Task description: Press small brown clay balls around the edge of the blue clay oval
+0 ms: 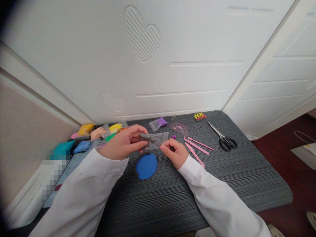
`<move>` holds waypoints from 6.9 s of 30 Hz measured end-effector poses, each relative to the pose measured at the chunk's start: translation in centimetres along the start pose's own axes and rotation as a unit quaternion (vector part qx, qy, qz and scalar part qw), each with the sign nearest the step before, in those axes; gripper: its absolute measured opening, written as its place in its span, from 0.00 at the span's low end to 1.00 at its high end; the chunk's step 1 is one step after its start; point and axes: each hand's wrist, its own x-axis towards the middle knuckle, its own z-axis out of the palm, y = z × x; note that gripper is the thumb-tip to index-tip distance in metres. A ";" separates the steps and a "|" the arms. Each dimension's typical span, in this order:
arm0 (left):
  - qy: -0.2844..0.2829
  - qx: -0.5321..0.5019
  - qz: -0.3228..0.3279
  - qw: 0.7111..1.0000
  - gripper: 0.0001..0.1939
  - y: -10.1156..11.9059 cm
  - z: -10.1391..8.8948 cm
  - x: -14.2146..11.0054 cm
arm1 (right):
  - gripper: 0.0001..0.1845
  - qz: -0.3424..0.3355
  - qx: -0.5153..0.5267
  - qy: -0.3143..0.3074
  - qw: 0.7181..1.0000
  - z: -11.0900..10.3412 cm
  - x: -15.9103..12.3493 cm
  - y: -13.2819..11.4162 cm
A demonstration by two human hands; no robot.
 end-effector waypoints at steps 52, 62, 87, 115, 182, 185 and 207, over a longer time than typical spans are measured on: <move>-0.055 0.036 -0.012 0.998 0.10 -0.8 -0.3 -0.1 | 0.08 0.010 0.135 0.013 0.991 -0.4 0.1 0.0; -0.073 0.086 -0.003 0.994 0.09 -1.7 -0.5 0.1 | 0.08 0.030 0.161 0.031 0.986 -0.4 0.4 0.6; 0.059 -0.020 -0.169 0.984 0.17 -7.6 -5.0 2.4 | 0.16 0.156 0.373 -0.029 0.914 -0.7 1.0 0.8; 0.126 0.081 -0.100 0.984 0.18 -10.4 -5.5 2.8 | 0.13 0.066 0.231 0.083 0.967 -1.3 1.5 1.0; 0.307 0.525 0.019 0.794 0.07 -9.7 2.7 -4.6 | 0.10 0.027 -0.273 -0.057 0.960 0.8 -0.6 0.2; 0.308 0.526 0.017 0.793 0.08 -9.7 2.7 -4.5 | 0.10 0.026 -0.274 -0.057 0.960 0.8 -0.6 0.3; 0.293 0.497 0.030 0.816 0.06 -9.5 2.8 -4.2 | 0.11 0.019 -0.270 -0.063 0.961 0.7 -0.5 0.3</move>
